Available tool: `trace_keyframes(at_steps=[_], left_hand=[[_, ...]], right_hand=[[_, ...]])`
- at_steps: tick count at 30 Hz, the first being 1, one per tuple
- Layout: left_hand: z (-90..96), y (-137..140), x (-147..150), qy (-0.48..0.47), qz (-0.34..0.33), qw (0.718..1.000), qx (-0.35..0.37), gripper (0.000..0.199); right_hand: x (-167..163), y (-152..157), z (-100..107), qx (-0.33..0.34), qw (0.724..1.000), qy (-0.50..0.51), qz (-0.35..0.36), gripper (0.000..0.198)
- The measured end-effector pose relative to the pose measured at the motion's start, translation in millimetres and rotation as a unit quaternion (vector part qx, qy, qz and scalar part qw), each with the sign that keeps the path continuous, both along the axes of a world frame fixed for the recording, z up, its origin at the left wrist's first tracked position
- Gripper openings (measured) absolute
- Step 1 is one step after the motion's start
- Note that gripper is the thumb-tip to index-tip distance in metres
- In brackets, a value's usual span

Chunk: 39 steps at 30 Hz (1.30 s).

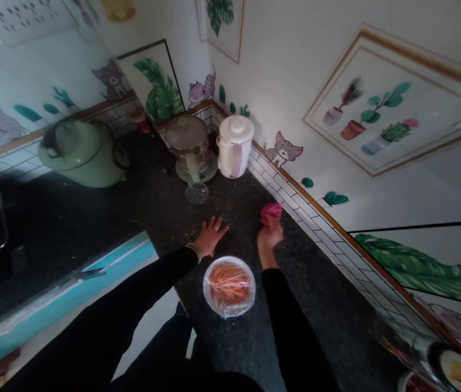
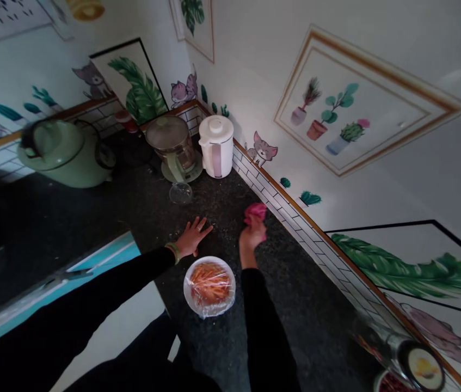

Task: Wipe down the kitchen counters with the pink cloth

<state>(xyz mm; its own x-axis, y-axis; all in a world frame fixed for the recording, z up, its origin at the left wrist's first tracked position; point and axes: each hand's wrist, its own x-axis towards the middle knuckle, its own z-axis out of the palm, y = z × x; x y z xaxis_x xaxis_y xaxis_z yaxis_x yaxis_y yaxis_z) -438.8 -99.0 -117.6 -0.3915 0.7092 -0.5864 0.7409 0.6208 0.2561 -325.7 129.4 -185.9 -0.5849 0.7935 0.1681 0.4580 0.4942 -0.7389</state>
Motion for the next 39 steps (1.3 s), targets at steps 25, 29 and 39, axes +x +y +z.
trace_keyframes(at_steps=[25,29,39], left_hand=[[8.3,4,-5,0.022,-0.004,1.0,-0.007,0.136],[4.2,3,-7,0.038,-0.012,0.999,-0.008,0.132],[4.5,6,-6,0.052,-0.017,0.998,-0.011,0.13]], right_hand=[[89,-9,7,0.014,0.959,-0.116,-0.259,0.096],[82,8,15,-0.033,0.964,-0.095,-0.248,0.048],[245,91,26,0.02,0.891,-0.109,-0.441,0.047]])
